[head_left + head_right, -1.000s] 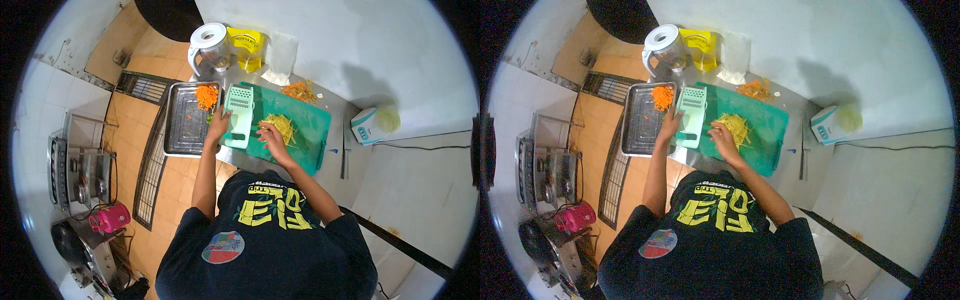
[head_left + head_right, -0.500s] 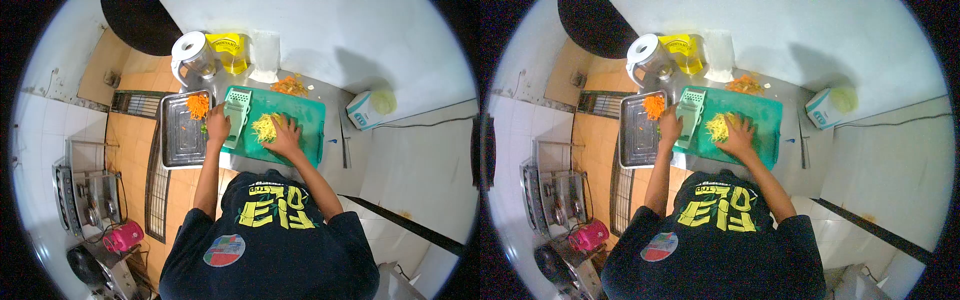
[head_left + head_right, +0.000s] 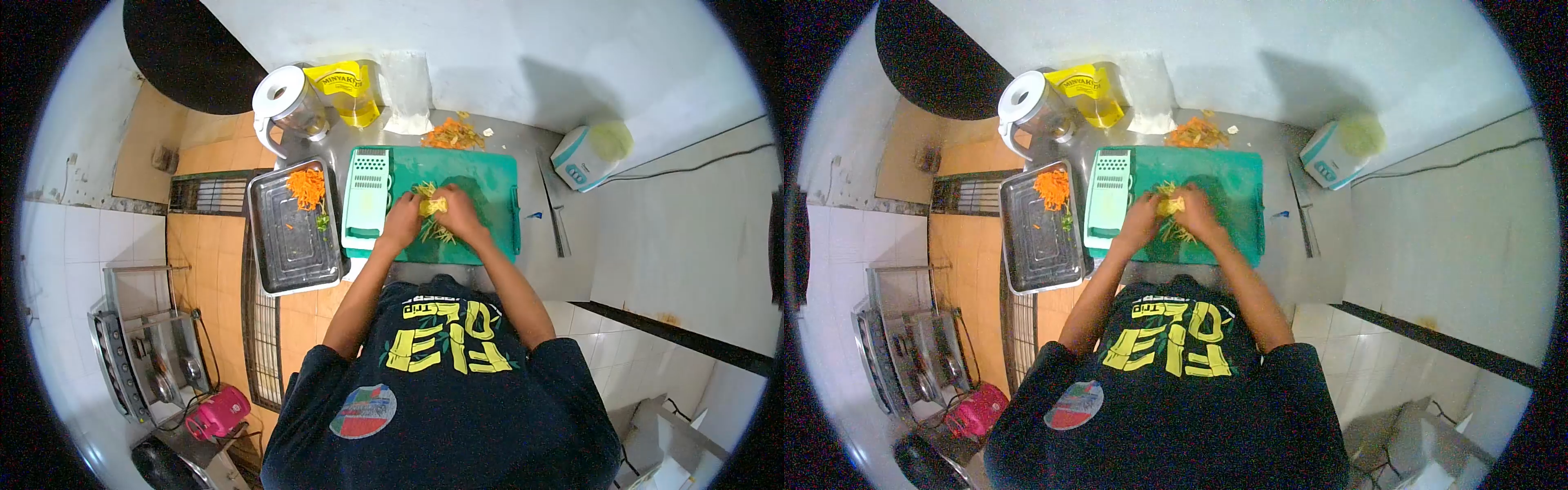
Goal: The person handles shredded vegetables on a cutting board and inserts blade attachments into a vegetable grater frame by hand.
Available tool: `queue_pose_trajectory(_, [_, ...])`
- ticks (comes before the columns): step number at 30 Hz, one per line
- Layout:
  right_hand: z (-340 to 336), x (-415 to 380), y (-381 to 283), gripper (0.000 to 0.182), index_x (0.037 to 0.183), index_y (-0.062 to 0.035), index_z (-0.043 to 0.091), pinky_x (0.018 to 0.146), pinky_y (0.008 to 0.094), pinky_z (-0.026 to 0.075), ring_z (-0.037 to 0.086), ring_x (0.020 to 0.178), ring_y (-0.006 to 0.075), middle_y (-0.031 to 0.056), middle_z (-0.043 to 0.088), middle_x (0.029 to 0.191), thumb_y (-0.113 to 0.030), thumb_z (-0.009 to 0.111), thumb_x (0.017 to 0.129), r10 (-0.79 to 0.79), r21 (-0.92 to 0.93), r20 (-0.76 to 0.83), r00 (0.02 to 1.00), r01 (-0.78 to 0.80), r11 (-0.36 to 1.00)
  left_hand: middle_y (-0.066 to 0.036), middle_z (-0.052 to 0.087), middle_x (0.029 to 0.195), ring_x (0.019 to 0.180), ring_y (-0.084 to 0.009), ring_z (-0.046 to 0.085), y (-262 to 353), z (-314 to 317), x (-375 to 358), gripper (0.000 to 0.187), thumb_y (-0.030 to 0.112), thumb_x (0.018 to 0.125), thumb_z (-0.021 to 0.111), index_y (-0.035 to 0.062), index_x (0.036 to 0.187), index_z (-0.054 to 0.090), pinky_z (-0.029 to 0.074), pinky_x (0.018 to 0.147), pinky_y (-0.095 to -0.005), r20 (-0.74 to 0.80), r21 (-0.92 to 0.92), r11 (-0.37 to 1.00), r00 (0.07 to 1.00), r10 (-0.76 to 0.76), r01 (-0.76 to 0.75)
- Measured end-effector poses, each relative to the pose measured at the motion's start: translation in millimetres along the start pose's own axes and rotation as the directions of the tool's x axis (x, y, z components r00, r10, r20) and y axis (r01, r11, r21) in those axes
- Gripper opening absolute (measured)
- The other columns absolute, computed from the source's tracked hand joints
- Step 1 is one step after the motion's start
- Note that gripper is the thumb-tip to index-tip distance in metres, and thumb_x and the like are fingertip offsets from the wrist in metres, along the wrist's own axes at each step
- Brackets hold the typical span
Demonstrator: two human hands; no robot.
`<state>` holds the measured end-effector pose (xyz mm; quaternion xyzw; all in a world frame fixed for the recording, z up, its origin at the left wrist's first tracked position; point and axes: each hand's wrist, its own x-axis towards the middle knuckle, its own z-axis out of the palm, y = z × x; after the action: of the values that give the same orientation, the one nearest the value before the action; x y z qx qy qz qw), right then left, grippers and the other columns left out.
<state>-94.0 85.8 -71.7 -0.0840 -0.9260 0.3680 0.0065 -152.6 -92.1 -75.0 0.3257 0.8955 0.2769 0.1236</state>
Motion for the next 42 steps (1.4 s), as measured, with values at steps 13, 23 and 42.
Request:
queue_pose_trajectory(13, [-48, -40, -12, 0.038, 0.126, -0.0063, 0.069, 0.093, 0.0402, 0.056, 0.07, 0.109, 0.0275, 0.0139, 0.07, 0.126, -0.009, 0.073, 0.089, 0.022, 0.38, -0.14, 0.99, 0.033, 0.924, -0.018, 0.072, 0.12, 0.109, -0.0379, 0.069, 11, -36, -4, 0.041, 0.001, 0.085, 0.073, 0.0056, 0.125, 0.068, 0.056, 0.09, -0.04, -0.066, -0.289, 0.955, 0.996, 0.053, -0.07])
queue_pose_trajectory(23, [-42, -63, 16, 0.036, 0.123, -0.0076, 0.07, 0.081, 0.0351, 0.057, 0.071, 0.094, 0.025, 0.0127, 0.071, 0.116, 0.001, 0.066, 0.088, 0.119, 0.295, -0.333, 0.936, -0.017, 0.955, -0.012, 0.075, 0.109, 0.092, -0.0279, 0.073, 42, -35, -13, 0.023, 0.006, 0.088, 0.073, 0.0059, 0.11, 0.072, 0.056, 0.075, -0.0392, -0.164, -0.432, 0.897, 0.97, -0.181, 0.095])
queue_pose_trajectory(42, [-74, -128, 74, 0.062, 0.14, -0.015, 0.054, 0.086, 0.0544, 0.054, 0.067, 0.106, 0.0366, 0.0133, 0.066, 0.117, -0.028, 0.077, 0.084, 0.425, -0.04, -0.298, 0.855, -0.456, 0.889, -0.008, 0.068, 0.11, 0.111, -0.0318, 0.06, -14, -34, -97, 0.062, 0.034, 0.073, 0.085, 0.0173, 0.128, 0.061, 0.044, 0.089, -0.0532, -0.338, 0.351, 0.826, 0.882, -0.327, 0.441])
